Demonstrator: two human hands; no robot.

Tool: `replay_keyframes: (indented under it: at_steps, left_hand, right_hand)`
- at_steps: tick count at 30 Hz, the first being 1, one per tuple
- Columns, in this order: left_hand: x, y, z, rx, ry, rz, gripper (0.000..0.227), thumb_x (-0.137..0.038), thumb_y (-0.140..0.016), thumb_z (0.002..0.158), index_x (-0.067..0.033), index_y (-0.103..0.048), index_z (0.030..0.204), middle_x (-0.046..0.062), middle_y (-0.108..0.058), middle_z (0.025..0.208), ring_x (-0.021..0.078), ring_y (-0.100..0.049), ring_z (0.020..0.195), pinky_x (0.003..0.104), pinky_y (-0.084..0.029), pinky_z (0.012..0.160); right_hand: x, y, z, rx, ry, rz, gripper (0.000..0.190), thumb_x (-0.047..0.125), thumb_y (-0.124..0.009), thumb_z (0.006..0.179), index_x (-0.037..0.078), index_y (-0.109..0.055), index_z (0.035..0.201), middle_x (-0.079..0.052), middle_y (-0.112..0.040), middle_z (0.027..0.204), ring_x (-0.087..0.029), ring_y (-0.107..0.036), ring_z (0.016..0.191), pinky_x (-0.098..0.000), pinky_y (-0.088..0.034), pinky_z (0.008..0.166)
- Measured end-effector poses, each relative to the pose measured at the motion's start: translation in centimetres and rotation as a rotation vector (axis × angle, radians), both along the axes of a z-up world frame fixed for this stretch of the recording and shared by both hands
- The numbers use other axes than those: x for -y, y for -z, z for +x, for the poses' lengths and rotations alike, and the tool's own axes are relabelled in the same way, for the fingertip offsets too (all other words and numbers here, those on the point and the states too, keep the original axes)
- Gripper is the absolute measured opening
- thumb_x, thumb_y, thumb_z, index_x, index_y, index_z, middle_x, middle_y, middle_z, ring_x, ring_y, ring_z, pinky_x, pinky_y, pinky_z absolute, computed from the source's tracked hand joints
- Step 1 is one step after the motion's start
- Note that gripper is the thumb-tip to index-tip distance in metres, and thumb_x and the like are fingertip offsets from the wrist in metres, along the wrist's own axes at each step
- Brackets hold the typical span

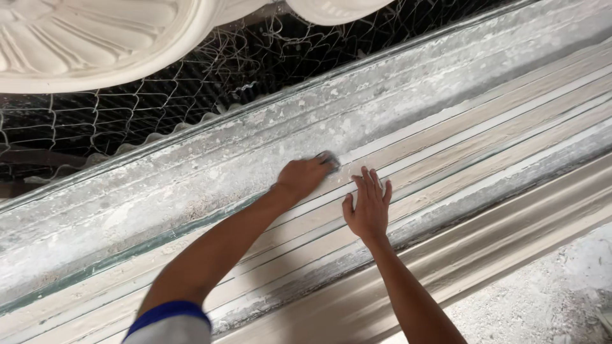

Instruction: The person uses a metal scraper to remove hardened material from the grooves of a long white decorative molding piece. They work along the length of the piece, scraping the surface and edges to clear residue.

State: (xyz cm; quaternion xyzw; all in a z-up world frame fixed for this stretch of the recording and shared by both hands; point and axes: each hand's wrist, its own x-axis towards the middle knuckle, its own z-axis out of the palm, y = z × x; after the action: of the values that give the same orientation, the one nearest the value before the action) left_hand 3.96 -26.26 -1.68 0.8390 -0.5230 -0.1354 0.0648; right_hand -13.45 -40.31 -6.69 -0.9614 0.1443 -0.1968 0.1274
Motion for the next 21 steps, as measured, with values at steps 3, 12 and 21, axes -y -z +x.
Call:
replay_keyframes:
  at_steps: [3, 12, 21]
  left_hand:
    - [-5.1, -1.3, -0.6, 0.016, 0.032, 0.045, 0.038, -0.012, -0.053, 0.097, -0.0214, -0.057, 0.134, 0.008, -0.05, 0.152, 0.0316, -0.073, 0.097, 0.044, -0.063, 0.07]
    - [-0.2, 0.3, -1.0, 0.008, 0.027, 0.04, 0.032, -0.01, -0.056, 0.097, -0.0178, -0.061, 0.128, 0.011, -0.06, 0.137, 0.0333, -0.074, 0.097, 0.044, -0.064, 0.077]
    - [-6.7, -0.8, -2.0, -0.033, -0.049, 0.229, 0.037, -0.016, -0.053, 0.099, -0.0204, -0.057, 0.136, 0.008, -0.058, 0.136, 0.0316, -0.074, 0.094, 0.047, -0.063, 0.07]
  right_hand:
    - [0.3, 0.0, 0.0, 0.004, 0.008, -0.006, 0.045, 0.022, -0.055, 0.094, 0.007, -0.054, 0.136, -0.016, -0.049, 0.153, -0.036, -0.039, 0.149, -0.0663, -0.02, 0.122]
    - [-0.1, 0.2, 0.1, 0.044, 0.034, 0.008, 0.051, 0.022, -0.058, 0.092, -0.001, -0.05, 0.137, -0.02, -0.048, 0.152, -0.036, -0.04, 0.147, -0.0644, -0.02, 0.122]
    - [-0.3, 0.3, -0.3, 0.053, 0.037, 0.013, 0.048, 0.021, -0.059, 0.092, -0.001, -0.051, 0.134, -0.021, -0.051, 0.149, -0.037, -0.041, 0.147, -0.0623, -0.021, 0.122]
